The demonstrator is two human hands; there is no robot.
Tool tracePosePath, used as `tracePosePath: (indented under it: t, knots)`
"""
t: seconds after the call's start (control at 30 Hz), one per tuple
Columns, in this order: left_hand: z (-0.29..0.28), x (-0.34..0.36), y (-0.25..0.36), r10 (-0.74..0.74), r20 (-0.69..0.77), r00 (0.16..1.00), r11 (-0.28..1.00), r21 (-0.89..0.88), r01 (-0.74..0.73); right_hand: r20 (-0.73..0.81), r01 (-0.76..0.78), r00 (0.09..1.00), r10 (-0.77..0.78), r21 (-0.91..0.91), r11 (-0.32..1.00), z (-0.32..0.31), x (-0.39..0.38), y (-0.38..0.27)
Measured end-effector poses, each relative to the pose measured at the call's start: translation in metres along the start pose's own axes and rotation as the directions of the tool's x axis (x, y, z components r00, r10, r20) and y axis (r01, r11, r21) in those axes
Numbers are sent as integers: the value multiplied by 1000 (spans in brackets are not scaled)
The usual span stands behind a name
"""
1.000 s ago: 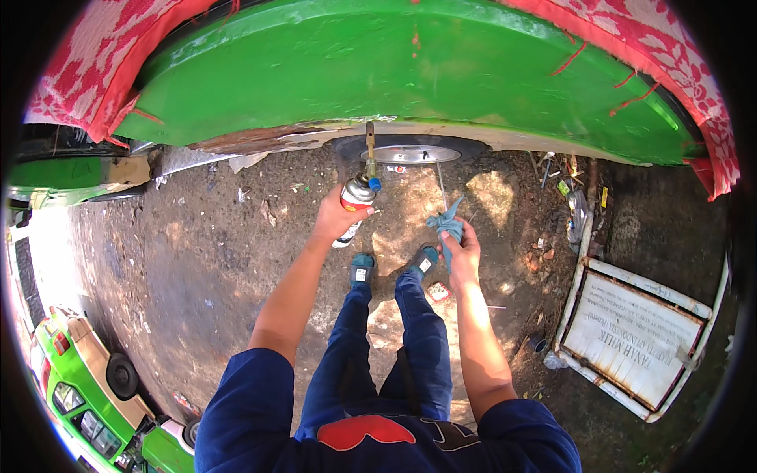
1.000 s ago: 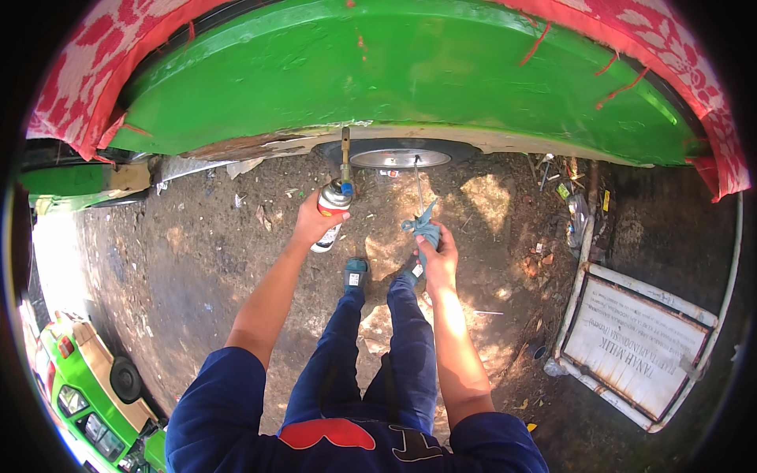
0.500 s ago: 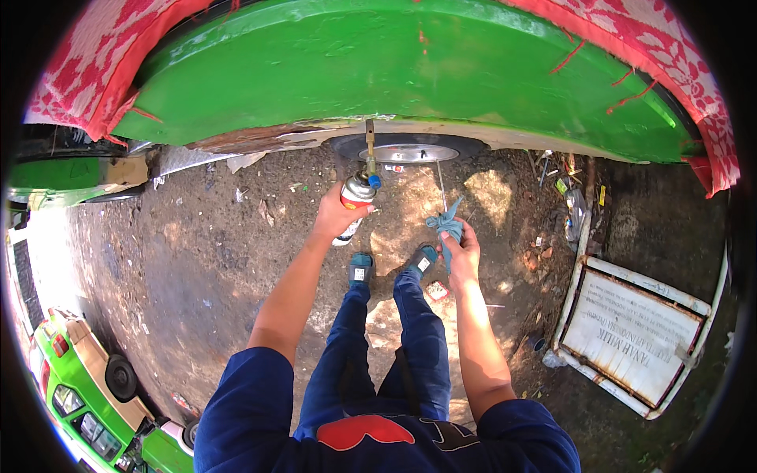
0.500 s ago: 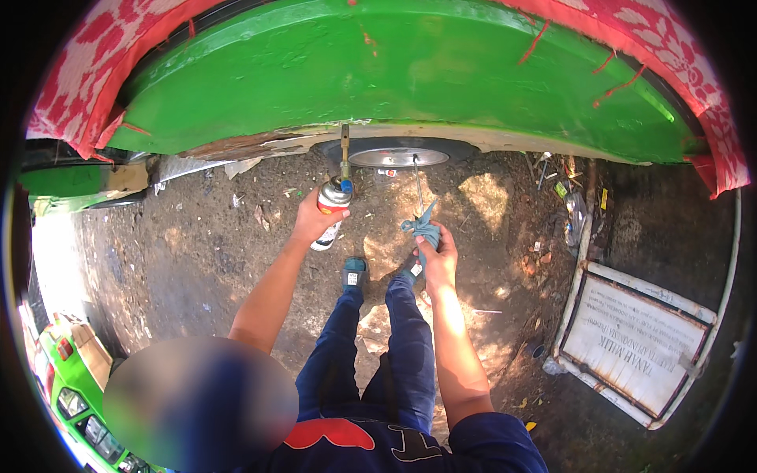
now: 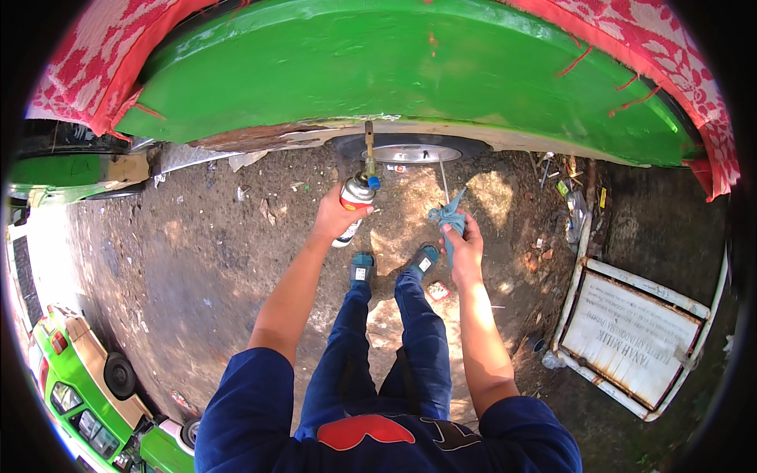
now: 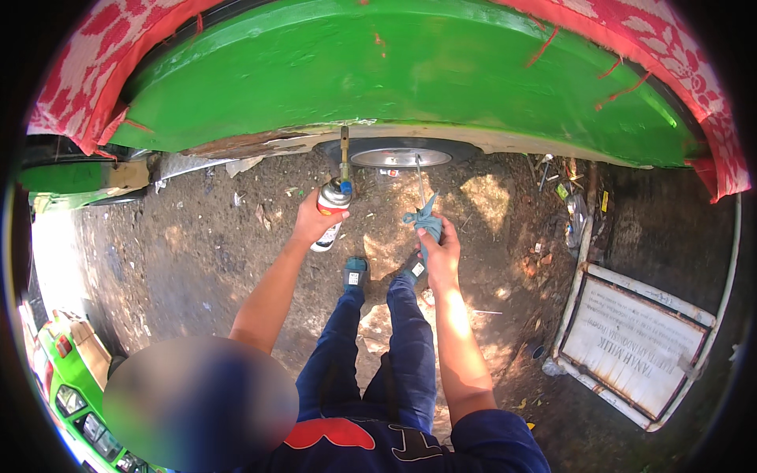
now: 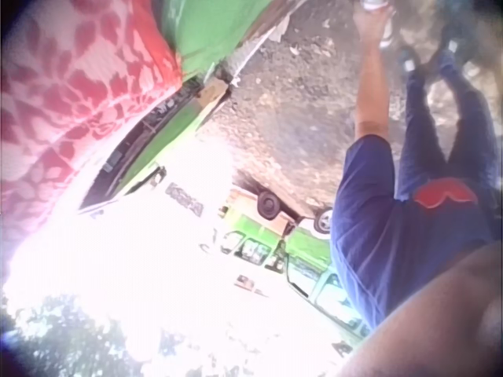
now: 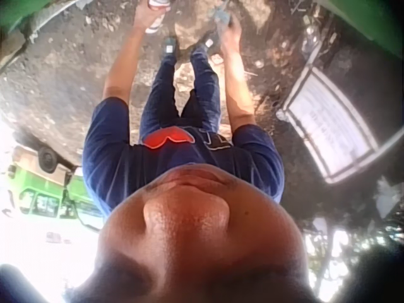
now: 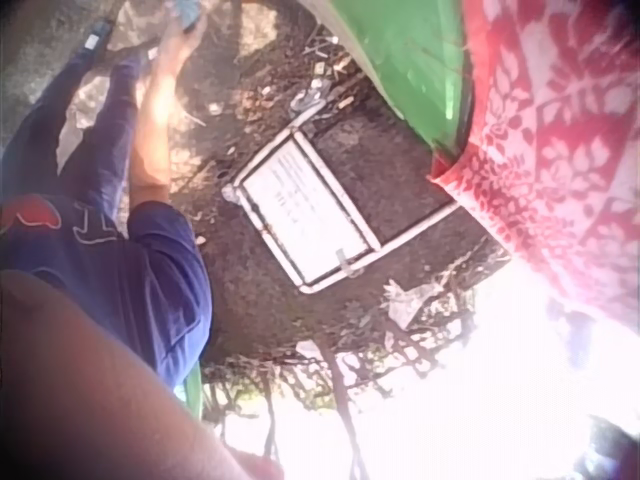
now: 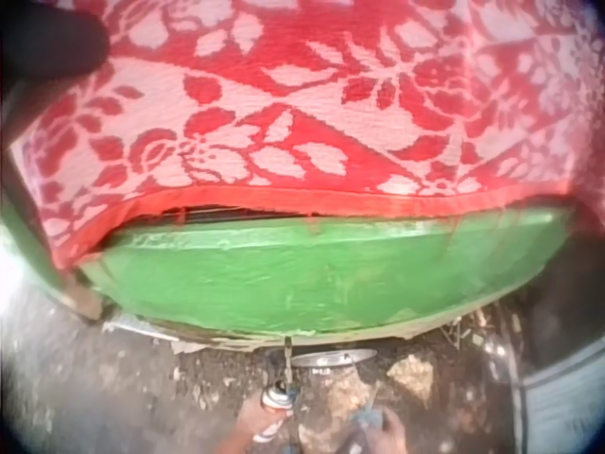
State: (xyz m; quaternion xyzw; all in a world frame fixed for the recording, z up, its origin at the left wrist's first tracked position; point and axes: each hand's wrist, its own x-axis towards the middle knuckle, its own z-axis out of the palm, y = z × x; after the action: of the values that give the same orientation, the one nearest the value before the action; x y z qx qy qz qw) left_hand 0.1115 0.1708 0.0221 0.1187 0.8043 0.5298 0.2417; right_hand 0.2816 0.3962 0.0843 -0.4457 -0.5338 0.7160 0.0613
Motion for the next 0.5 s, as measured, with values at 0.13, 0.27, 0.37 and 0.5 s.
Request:
tracePosePath:
  t: [0.13, 0.27, 0.37, 0.5]
  knots:
    - [-4, -2, -13, -10, -14, 1000, 1000, -25, 9, 30, -11, 999, 13, -47, 999, 9, 3, -18]
    - [-14, -13, -28, -86, -16, 996, 996, -12, 86, 167, 79, 986, -21, -346, 935, 25, 18, -41]
    - [-18, -24, -45, -115, -15, 993, 993, -35, 114, 299, 429, 902, -311, -546, 719, 37, 49, -49]
    - [-23, -43, -50, -128, -19, 992, 992, 3, 128, 312, 470, 878, -362, -699, 539, 39, 84, -71]
